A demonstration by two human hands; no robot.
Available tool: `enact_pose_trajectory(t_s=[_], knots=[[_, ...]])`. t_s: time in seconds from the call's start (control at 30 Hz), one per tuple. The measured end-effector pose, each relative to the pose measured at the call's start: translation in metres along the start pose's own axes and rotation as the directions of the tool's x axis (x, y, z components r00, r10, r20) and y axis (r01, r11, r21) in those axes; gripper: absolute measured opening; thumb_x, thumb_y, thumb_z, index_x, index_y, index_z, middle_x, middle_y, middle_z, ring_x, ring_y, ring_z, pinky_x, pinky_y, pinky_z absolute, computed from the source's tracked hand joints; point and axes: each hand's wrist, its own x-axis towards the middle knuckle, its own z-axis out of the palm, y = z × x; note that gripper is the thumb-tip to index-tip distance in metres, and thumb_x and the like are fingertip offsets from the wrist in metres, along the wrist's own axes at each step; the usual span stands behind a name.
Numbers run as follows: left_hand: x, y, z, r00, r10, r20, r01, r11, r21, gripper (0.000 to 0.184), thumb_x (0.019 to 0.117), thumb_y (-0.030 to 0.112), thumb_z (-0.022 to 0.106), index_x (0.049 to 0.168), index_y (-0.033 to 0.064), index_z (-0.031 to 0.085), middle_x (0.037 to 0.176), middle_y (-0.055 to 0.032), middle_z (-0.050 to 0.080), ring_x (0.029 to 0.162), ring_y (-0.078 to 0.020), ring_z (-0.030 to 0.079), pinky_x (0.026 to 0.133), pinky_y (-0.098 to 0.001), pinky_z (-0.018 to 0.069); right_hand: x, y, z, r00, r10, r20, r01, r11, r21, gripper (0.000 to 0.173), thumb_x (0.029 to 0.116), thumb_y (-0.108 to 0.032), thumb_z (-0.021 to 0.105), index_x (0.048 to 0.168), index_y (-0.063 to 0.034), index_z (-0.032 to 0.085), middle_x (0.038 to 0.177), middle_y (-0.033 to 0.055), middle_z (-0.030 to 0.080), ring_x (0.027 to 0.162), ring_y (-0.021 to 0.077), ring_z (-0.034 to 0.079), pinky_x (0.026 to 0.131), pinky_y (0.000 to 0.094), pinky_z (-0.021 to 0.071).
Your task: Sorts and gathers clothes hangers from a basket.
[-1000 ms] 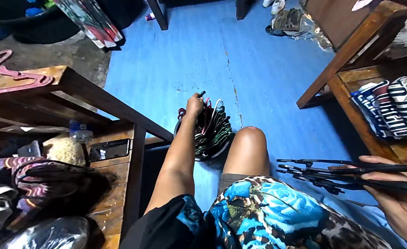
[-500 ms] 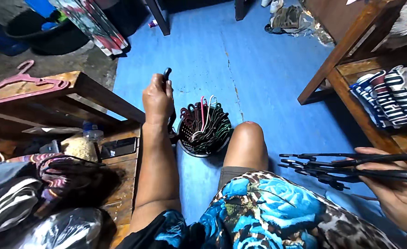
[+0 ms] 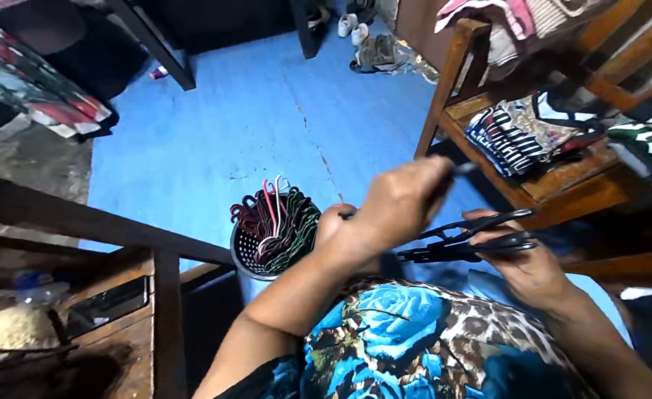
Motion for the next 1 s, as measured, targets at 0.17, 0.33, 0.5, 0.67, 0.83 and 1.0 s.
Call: enact_pose_trajectory(t_s=[0.17,0.33,0.5,0.67,0.83,1.0], knots=[[-0.011,0.012,0.078,0.978,-0.147,0.148,0.195,0.898,-0.395,0.018,0.0977,0.005,0.06,0.109,-0.0057,0.069,0.091,-0.0153,0.072,0.082,-0.0223,0.071,0.076,-0.0413,0.0592,-0.008,0.002,0.001,0.998,0.045,-0.052,-0.053,0.984,-0.168,0.021,0.0977,-0.014,0.063,0.109,0.0038,0.067,0.113,0.0065,0.067,0.109,0.0005,0.062,0.098,0.0204,0.0524],[-0.001,0.008,0.09,0.987,-0.131,0.094,0.161,0.746,-0.646,0.017,0.0978,0.0,0.056,0.108,-0.0093,0.065,0.095,-0.0148,0.071,0.082,-0.0134,0.068,0.076,-0.0307,0.0581,-0.009,0.003,0.003,0.997,0.03,-0.067,-0.042,0.981,-0.189,0.023,0.0984,-0.017,0.063,0.107,0.0044,0.067,0.112,0.0071,0.068,0.109,-0.0022,0.061,0.098,0.0165,0.0506],[-0.007,0.007,0.083,0.95,-0.038,0.311,0.271,0.597,-0.755,0.049,0.1028,0.021,0.031,0.129,-0.0127,0.056,0.111,-0.0201,0.068,0.102,-0.0178,0.066,0.093,-0.0367,0.053,-0.011,0.003,0.005,0.999,-0.018,-0.033,0.01,0.977,-0.214,0.024,0.0984,-0.015,0.063,0.109,0.0058,0.066,0.116,0.0103,0.068,0.114,-0.0006,0.061,0.103,0.0169,0.0482],[-0.019,0.014,0.083,0.939,0.062,0.338,0.177,0.757,-0.629,0.1,0.0703,0.048,0.084,0.141,-0.0137,0.047,0.129,-0.0264,0.062,0.122,-0.0338,0.06,0.104,-0.0498,0.0489,-0.015,-0.002,0.006,0.998,0.065,-0.021,-0.068,0.935,-0.349,0.039,0.1013,-0.029,0.056,0.114,0.0065,0.066,0.111,0.0129,0.07,0.108,0.0036,0.064,0.098,0.0223,0.0508],[-0.019,0.025,0.082,0.918,-0.196,0.346,0.378,0.702,-0.603,0.061,0.0771,0.019,0.086,0.124,-0.0114,0.061,0.112,-0.023,0.069,0.107,-0.0283,0.066,0.096,-0.0459,0.0525,-0.012,-0.006,0.012,0.993,0.113,-0.033,-0.117,0.917,-0.381,0.036,0.0996,-0.021,0.054,0.116,0.0097,0.063,0.111,0.0142,0.069,0.109,0.0021,0.062,0.097,0.0189,0.0494],[-0.019,0.015,0.091,0.931,-0.188,0.313,0.356,0.654,-0.667,0.04,0.086,0.017,0.076,0.11,-0.0123,0.064,0.099,-0.0217,0.069,0.095,-0.0257,0.067,0.087,-0.0443,0.0541,-0.006,-0.012,0.018,0.99,0.126,-0.063,-0.139,0.789,-0.599,0.033,0.098,-0.018,0.056,0.112,0.0101,0.066,0.103,0.0257,0.071,0.101,0.0253,0.07,0.09,0.0345,0.0549]])
